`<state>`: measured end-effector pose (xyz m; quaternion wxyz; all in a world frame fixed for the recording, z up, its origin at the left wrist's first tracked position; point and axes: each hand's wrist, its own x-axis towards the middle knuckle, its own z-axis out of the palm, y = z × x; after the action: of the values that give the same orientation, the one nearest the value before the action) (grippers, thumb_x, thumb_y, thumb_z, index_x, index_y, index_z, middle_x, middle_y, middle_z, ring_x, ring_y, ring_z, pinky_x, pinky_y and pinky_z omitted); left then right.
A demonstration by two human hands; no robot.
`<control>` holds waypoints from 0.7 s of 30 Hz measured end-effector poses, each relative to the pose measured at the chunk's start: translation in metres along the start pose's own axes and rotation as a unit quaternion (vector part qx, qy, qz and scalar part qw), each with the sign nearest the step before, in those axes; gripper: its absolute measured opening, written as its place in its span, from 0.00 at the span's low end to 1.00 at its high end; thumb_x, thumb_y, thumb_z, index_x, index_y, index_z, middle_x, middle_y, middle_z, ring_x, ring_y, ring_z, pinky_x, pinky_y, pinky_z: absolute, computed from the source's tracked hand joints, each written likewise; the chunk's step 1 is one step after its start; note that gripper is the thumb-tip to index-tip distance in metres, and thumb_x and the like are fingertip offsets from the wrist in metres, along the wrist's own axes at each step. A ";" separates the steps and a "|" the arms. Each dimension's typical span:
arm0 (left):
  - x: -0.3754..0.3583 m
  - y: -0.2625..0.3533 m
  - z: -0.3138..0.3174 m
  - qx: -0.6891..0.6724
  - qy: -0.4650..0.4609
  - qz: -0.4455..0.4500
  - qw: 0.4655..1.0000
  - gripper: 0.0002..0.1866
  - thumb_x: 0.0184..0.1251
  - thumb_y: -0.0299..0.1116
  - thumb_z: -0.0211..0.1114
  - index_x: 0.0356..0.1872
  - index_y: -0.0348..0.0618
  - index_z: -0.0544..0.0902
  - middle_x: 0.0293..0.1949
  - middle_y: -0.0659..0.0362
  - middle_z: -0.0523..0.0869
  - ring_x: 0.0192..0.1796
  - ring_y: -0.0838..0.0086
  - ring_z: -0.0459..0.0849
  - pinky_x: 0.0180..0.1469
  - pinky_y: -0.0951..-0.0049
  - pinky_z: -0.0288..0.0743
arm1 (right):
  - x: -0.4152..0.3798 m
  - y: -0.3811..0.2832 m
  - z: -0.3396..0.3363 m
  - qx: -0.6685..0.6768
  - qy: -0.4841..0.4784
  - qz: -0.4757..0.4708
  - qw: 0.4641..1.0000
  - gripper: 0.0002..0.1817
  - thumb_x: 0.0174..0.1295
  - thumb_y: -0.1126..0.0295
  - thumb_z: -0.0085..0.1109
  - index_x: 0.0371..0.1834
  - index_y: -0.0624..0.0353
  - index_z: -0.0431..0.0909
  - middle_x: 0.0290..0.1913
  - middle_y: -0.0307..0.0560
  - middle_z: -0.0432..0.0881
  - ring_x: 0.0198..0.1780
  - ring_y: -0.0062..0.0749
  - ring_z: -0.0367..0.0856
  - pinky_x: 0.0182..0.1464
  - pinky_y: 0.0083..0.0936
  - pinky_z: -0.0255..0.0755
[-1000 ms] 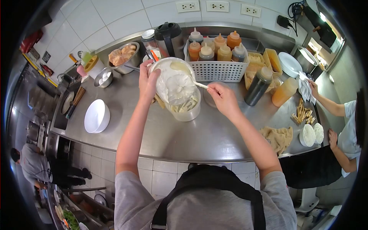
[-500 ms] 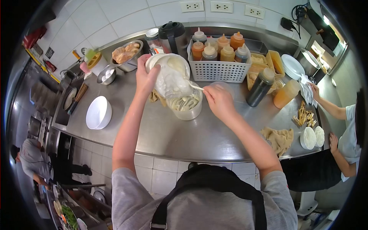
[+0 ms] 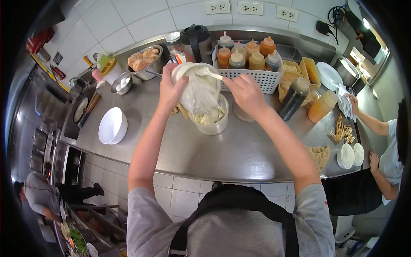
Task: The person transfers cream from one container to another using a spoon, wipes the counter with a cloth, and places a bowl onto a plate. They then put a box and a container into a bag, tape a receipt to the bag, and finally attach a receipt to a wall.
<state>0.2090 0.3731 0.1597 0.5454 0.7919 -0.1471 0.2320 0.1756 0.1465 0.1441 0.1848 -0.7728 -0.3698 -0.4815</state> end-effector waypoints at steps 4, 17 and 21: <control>-0.003 0.003 0.007 0.014 -0.005 0.014 1.000 0.26 0.44 0.34 0.61 0.47 0.38 0.65 0.44 0.50 0.73 0.46 0.65 0.74 0.48 0.70 0.67 | -0.022 0.001 0.009 0.025 -0.006 0.115 0.993 0.06 0.47 0.76 0.53 0.30 0.60 0.76 0.21 0.44 0.72 0.28 0.36 0.71 0.32 0.29 0.66; 0.003 -0.002 -0.006 0.022 0.027 0.020 0.999 0.25 0.45 0.33 0.60 0.47 0.38 0.65 0.43 0.51 0.74 0.45 0.66 0.74 0.48 0.70 0.67 | -0.040 -0.028 0.010 0.285 -0.180 0.469 0.816 0.08 0.55 0.68 0.50 0.31 0.62 0.74 0.27 0.52 0.77 0.31 0.42 0.76 0.33 0.31 0.67; 0.005 -0.007 -0.013 0.031 0.039 0.028 0.998 0.25 0.44 0.33 0.60 0.46 0.38 0.65 0.42 0.52 0.74 0.45 0.66 0.74 0.48 0.70 0.67 | -0.037 -0.032 0.021 0.101 -0.147 0.297 0.938 0.05 0.54 0.73 0.48 0.32 0.62 0.72 0.27 0.50 0.75 0.32 0.44 0.73 0.33 0.34 0.67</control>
<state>0.2139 0.3877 0.1606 0.5192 0.7945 -0.1405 0.2817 0.1546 0.1668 0.0992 0.3398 -0.8868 -0.1934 -0.2463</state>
